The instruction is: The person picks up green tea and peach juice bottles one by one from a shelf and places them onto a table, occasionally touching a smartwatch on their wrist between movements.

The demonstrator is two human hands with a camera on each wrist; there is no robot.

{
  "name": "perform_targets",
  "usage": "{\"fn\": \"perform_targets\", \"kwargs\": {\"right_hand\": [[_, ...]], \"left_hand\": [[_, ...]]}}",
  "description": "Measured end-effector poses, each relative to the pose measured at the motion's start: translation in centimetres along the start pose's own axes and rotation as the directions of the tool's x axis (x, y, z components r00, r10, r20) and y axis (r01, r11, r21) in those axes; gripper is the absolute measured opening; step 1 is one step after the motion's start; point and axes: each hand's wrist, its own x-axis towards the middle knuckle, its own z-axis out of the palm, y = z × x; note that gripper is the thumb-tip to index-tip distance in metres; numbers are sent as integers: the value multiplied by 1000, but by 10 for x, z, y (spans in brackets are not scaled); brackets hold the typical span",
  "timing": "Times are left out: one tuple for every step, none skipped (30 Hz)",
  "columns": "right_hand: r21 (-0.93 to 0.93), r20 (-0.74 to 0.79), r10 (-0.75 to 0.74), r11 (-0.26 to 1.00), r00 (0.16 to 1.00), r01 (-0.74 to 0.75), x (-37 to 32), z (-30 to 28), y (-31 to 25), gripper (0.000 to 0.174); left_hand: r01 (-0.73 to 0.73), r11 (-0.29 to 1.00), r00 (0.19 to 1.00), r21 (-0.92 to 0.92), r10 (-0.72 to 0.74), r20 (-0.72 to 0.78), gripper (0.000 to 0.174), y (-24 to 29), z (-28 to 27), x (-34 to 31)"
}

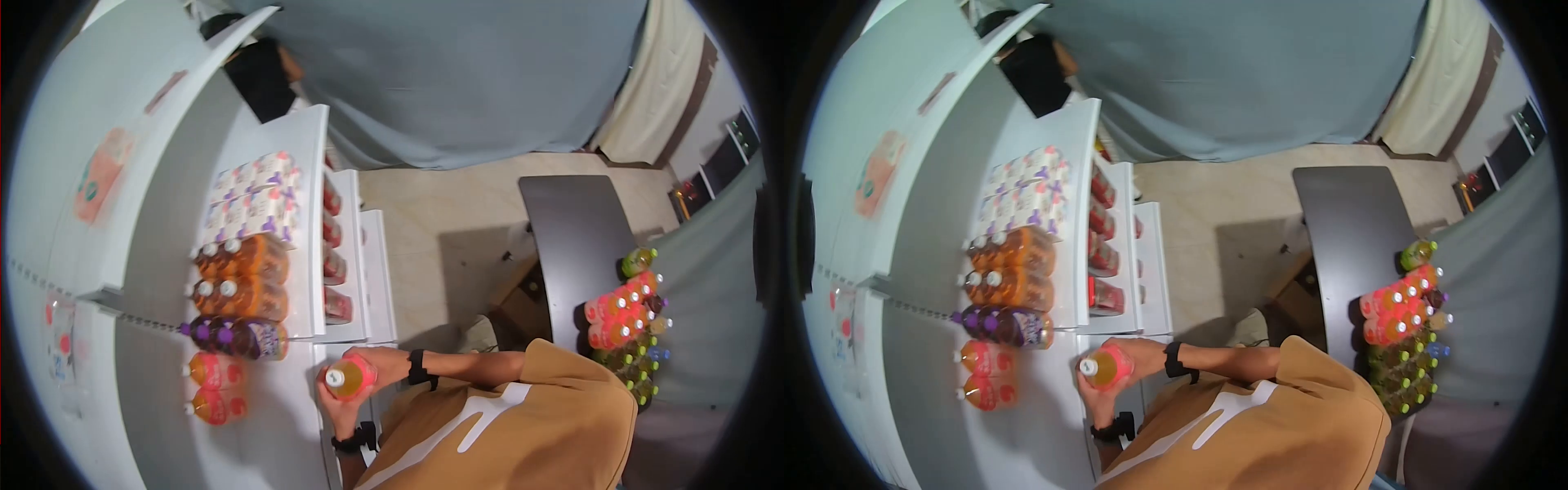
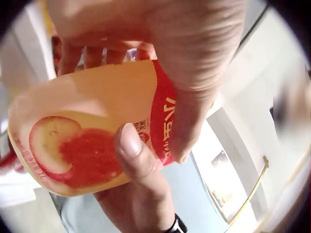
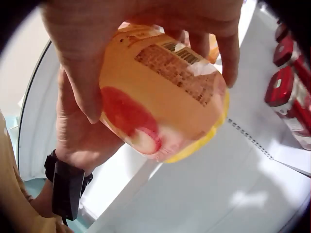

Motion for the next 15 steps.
{"fn": "perform_targets", "kwargs": {"right_hand": [[-37, -58, 46, 998, 997, -48, -15, -9, 10, 82], [8, -81, 135, 991, 987, -135, -33, -18, 27, 84], [55, -107, 218, 975, 970, -214, -50, -27, 53, 85], [100, -167, 258, 965, 952, -244, -71, -35, 69, 87], [149, -225, 297, 952, 928, -268, -91, -44, 84, 88], [187, -316, 296, 951, 902, -247, -116, -50, 95, 90], [221, -406, 293, 951, 866, -218, -139, -62, 104, 91], [209, -451, 305, 950, 838, -233, -162, -74, 115, 92], [210, -496, 324, 945, 805, -251, -186, -80, 126, 93], [212, -542, 343, 939, 767, -270, -207, -86, 132, 94], [232, -569, 383, 924, 727, -305, -227, -94, 134, 94], [253, -593, 422, 906, 686, -339, -247, -105, 135, 93], [277, -609, 460, 886, 646, -371, -262, -112, 135, 93], [287, -628, 480, 874, 613, -392, -275, -121, 136, 89], [296, -643, 500, 861, 580, -413, -286, -129, 137, 84]], "left_hand": [[116, 993, 991, -33, -114, 65, 93, -25, 14, 11], [231, 972, 966, -52, -223, 133, 92, -37, 30, 14], [263, 964, 932, -40, -243, 270, 87, -31, 57, 25], [263, 965, 872, 10, -242, 426, 85, -39, 77, 31], [247, 967, 783, 63, -238, 574, 84, -55, 99, 43], [210, 971, 668, 113, -227, 708, 83, -67, 126, 59], [226, 970, 633, 91, -217, 743, 82, -73, 158, 68], [250, 965, 592, 83, -220, 775, 82, -80, 188, 65], [282, 956, 545, 87, -234, 805, 82, -85, 210, 61], [250, 961, 491, 118, -231, 840, 82, -88, 232, 62], [211, 967, 434, 143, -224, 873, 82, -88, 257, 64], [169, 972, 377, 160, -214, 901, 82, -86, 281, 67], [190, 962, 297, 198, -249, 922, 83, -74, 303, 67], [106, 970, 244, 221, -241, 940, 83, -77, 323, 70], [21, 972, 191, 233, -233, 954, 84, -85, 344, 75]]}}
